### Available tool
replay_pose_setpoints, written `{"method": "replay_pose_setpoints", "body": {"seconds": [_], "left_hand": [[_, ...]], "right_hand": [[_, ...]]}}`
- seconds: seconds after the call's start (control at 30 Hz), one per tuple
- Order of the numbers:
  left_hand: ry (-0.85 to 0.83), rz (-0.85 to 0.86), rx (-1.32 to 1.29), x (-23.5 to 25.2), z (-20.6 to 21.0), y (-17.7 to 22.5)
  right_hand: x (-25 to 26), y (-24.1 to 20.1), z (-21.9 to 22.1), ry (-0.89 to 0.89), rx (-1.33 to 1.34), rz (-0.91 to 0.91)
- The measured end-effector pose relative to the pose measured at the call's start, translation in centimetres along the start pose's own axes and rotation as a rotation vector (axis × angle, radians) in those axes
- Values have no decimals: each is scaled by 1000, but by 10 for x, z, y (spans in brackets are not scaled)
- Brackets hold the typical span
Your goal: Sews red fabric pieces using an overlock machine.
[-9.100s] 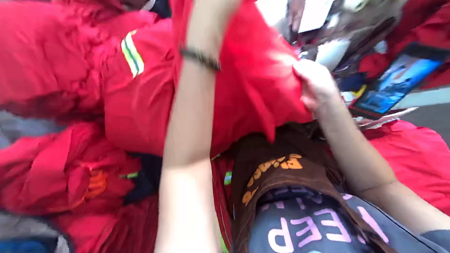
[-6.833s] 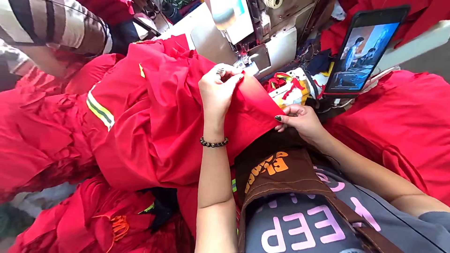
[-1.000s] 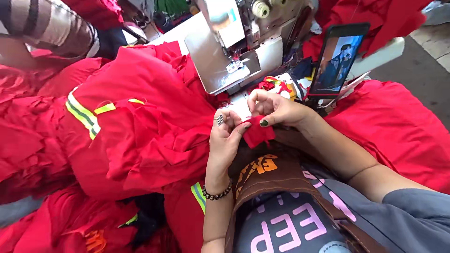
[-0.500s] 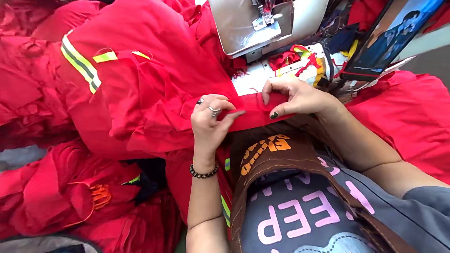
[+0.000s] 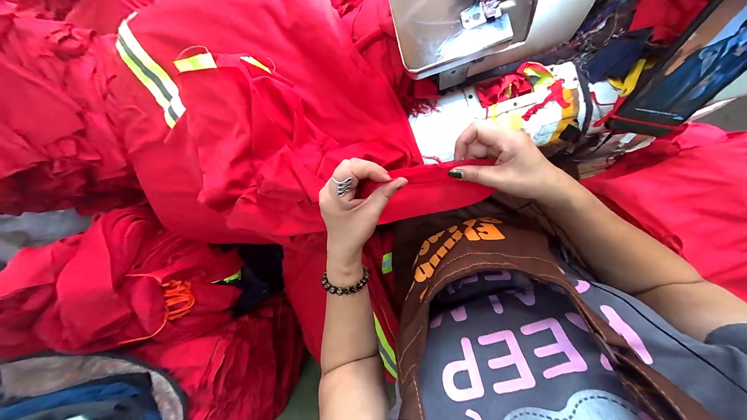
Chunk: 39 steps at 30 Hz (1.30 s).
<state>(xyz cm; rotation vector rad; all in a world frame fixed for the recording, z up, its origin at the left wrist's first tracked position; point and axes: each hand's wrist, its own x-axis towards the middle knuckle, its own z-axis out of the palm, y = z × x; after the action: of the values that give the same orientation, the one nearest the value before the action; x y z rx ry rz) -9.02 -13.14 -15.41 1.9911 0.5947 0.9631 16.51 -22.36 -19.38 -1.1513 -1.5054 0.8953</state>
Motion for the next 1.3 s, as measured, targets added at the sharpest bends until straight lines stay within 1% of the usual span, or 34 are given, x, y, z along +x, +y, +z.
{"method": "replay_pose_setpoints", "body": {"seconds": [0.03, 0.13, 0.17, 0.2, 0.23, 0.33, 0.37, 0.4, 0.47, 0.53, 0.57, 0.6, 0.67, 0.7, 0.77, 0.83, 0.93, 1.03, 1.1, 1.3], "left_hand": [[-69, -24, 74, 0, -6, 3], [-382, -45, 419, -3, -27, 3], [-446, -45, 504, -4, -33, 2], [-471, -44, 561, -3, -39, 3], [-471, -42, 603, 0, -47, 6], [-431, -16, 720, 20, -75, 22], [-438, -35, 768, 30, -84, 22], [-450, -96, 820, 43, -92, 14], [-497, -258, 900, 64, -107, -10], [-550, -403, 954, 71, -116, -28], [-556, -443, 972, 70, -117, -32], [-535, -448, 981, 67, -117, -31], [-421, -366, 967, 55, -117, -19], [-344, -289, 946, 44, -116, -9], [-232, -108, 922, 21, -112, 15], [-120, 54, 945, 9, -107, 35], [0, 154, 974, 12, -100, 56], [50, 201, 966, 17, -98, 72], [54, 221, 948, 20, -98, 79], [-14, 256, 967, 20, -98, 94]], "right_hand": [[0, 2, 2, -36, -30, 27], [0, 9, 12, -247, -143, 67], [2, 10, 19, -294, -149, 81], [6, 13, 26, -312, -136, 78], [13, 14, 33, -291, -119, 56], [52, 15, 48, -144, -58, -47], [69, 18, 54, -103, -46, -80], [87, 19, 59, -93, -58, -93], [119, 20, 70, -152, -112, -53], [140, 29, 83, -262, -125, 14], [145, 34, 88, -308, -109, 36], [146, 39, 92, -341, -88, 47], [139, 45, 94, -346, -50, 12], [135, 43, 93, -317, -30, -5], [125, 34, 91, -212, 12, -40], [121, 19, 87, -114, 24, -89], [120, -8, 79, -39, 14, -161], [117, -29, 70, 24, -14, -217], [114, -39, 66, 49, -34, -219], [103, -47, 67, 153, -20, -141]]}}
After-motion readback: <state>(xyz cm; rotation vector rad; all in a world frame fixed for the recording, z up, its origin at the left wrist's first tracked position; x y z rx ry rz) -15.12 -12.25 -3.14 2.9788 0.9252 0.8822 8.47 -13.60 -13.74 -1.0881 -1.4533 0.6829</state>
